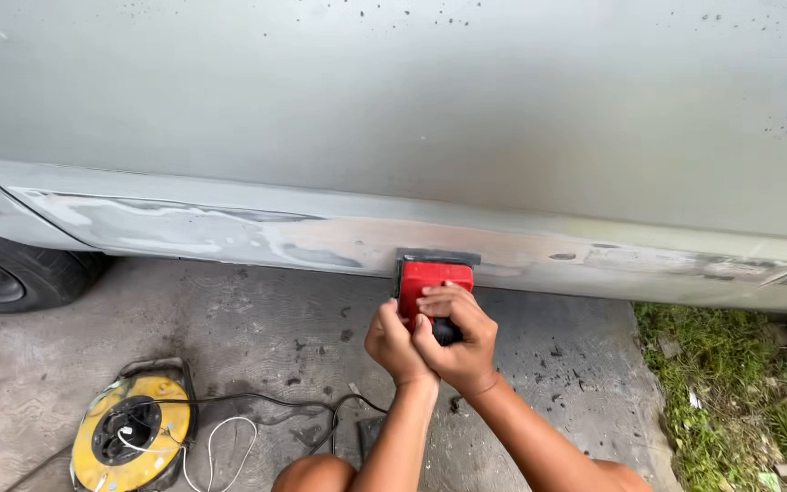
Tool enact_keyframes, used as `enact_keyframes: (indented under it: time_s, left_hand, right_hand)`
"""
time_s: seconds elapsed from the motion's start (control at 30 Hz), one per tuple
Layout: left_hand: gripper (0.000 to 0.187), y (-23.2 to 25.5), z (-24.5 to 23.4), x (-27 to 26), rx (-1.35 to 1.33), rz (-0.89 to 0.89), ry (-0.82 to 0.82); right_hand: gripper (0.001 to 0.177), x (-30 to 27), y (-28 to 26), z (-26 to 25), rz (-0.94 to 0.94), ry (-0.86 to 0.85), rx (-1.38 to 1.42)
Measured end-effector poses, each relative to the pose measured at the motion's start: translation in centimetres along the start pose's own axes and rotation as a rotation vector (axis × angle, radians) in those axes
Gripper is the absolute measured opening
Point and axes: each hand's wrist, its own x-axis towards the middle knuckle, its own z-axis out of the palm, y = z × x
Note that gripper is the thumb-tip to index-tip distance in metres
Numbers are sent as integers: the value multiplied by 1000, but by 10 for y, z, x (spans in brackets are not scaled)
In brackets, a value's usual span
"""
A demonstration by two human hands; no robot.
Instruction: The person uses a red electric sander to smooth the lower side panel of a silver car. They move the sander back and forth along the panel, focusing on areas with visible paint damage and rust.
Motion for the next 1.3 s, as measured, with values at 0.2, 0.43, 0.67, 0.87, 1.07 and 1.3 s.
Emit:
enact_keyframes:
  time_s: [0.2,0.43,0.67,0.87,1.07,1.3]
  left_hand:
    - [37,-8,-8,9,95,41,-6]
    - [38,9,-6,-2,82,45,-16]
    - [38,6,5,5,42,-28,31]
    - [38,18,10,-5,29,-32,54]
    - [36,18,0,-7,94,81,5]
    - [31,-30,-17,16,304,347,-69]
  right_hand:
    - [4,0,-2,1,-63,-14,8]
    - [5,-2,-7,4,-34,37,6]
    - [5,6,-3,6,13,56,18]
    - [5,14,-10,4,1,62,37]
    - [5,9,-10,5,-48,45,14]
    - [5,2,-3,1,-82,21,-25]
